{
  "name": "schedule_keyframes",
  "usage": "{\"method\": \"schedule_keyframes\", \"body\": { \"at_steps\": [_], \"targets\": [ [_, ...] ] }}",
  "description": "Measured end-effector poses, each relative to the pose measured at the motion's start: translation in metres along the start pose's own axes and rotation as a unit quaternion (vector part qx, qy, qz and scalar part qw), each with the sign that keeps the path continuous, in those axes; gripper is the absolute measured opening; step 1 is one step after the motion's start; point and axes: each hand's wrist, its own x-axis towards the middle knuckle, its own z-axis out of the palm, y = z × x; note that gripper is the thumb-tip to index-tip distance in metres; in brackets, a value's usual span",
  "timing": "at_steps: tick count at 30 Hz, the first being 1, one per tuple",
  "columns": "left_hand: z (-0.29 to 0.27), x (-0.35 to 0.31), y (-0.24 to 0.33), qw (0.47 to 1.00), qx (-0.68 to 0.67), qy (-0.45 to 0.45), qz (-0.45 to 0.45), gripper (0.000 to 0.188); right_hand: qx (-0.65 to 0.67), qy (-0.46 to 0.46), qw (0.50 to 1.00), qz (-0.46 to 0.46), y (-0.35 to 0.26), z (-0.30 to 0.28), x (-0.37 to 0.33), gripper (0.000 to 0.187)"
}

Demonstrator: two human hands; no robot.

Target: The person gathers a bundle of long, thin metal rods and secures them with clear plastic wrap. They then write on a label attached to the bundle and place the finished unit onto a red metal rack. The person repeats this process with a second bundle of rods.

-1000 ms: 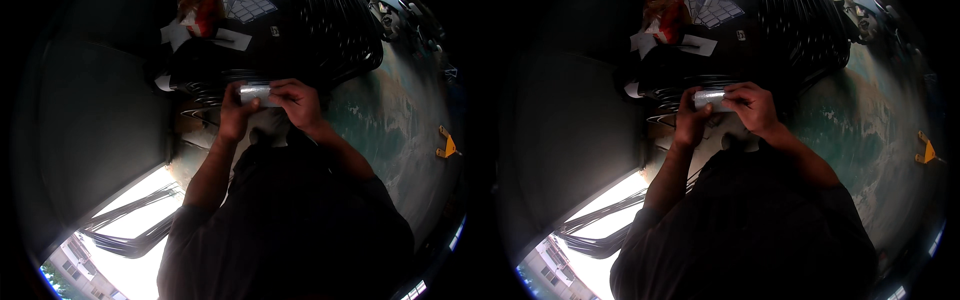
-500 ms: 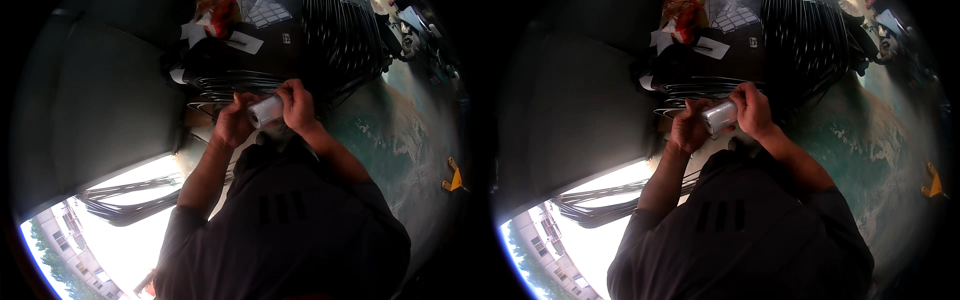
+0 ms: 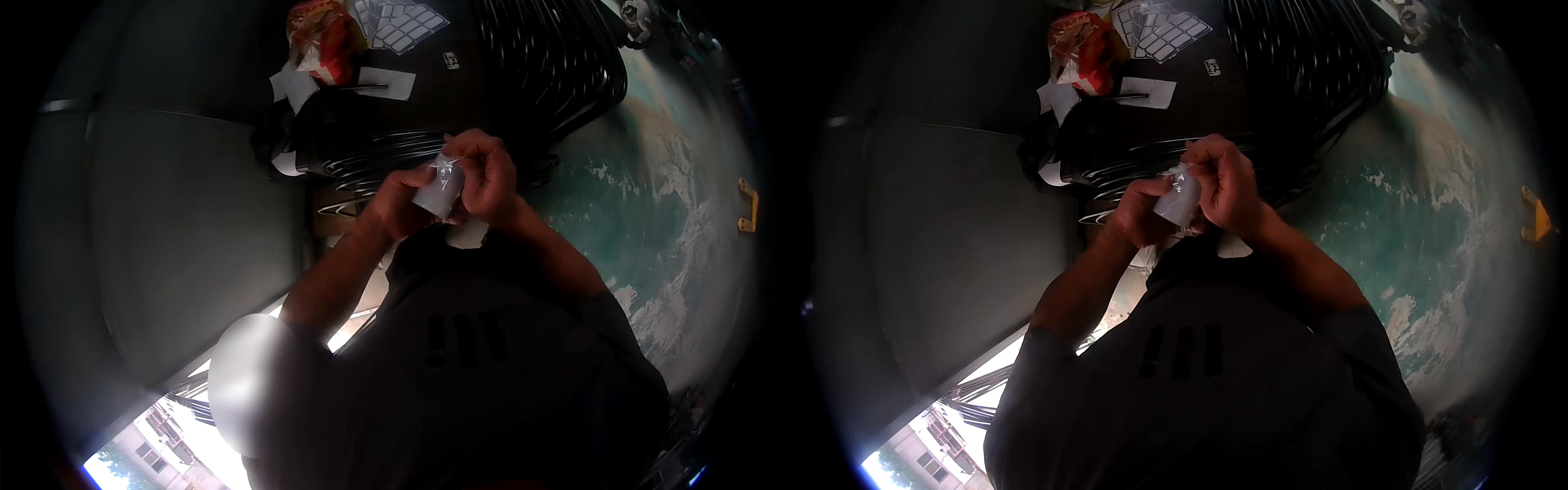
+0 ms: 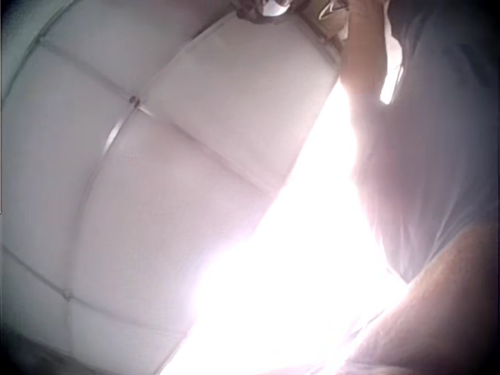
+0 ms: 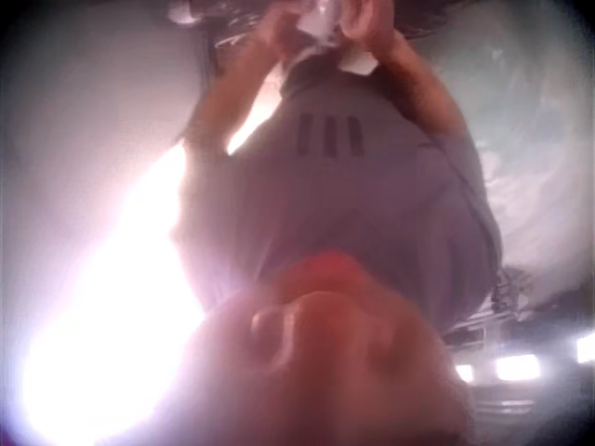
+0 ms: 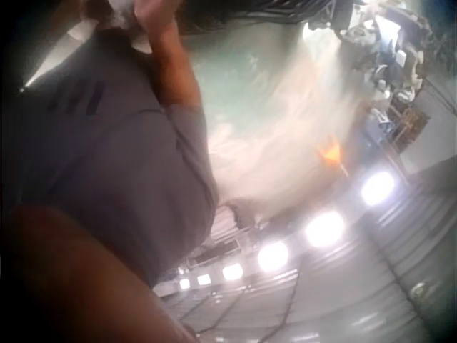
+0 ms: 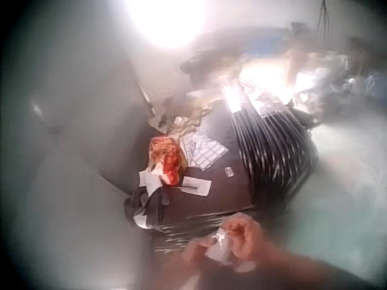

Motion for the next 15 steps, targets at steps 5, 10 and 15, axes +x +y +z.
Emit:
{"method": "schedule_keyframes", "body": {
  "at_steps": [5,10,15],
  "targets": [
    [-0.002,-0.001,0.043,0.993,0.104,0.003,-0.046,0.062,-0.025,0.019,0.999,0.015,-0.017,0.014,-0.003,0.017],
    [-0.016,0.021,0.086,0.962,0.262,0.072,-0.008,0.062,-0.207,0.015,0.978,0.017,-0.035,0.009,-0.004,0.009],
    [0.001,0.043,0.099,0.874,0.444,0.142,0.137,0.067,0.066,0.225,0.883,0.408,-0.021,0.020,-0.035,0.007]
  ]
}}
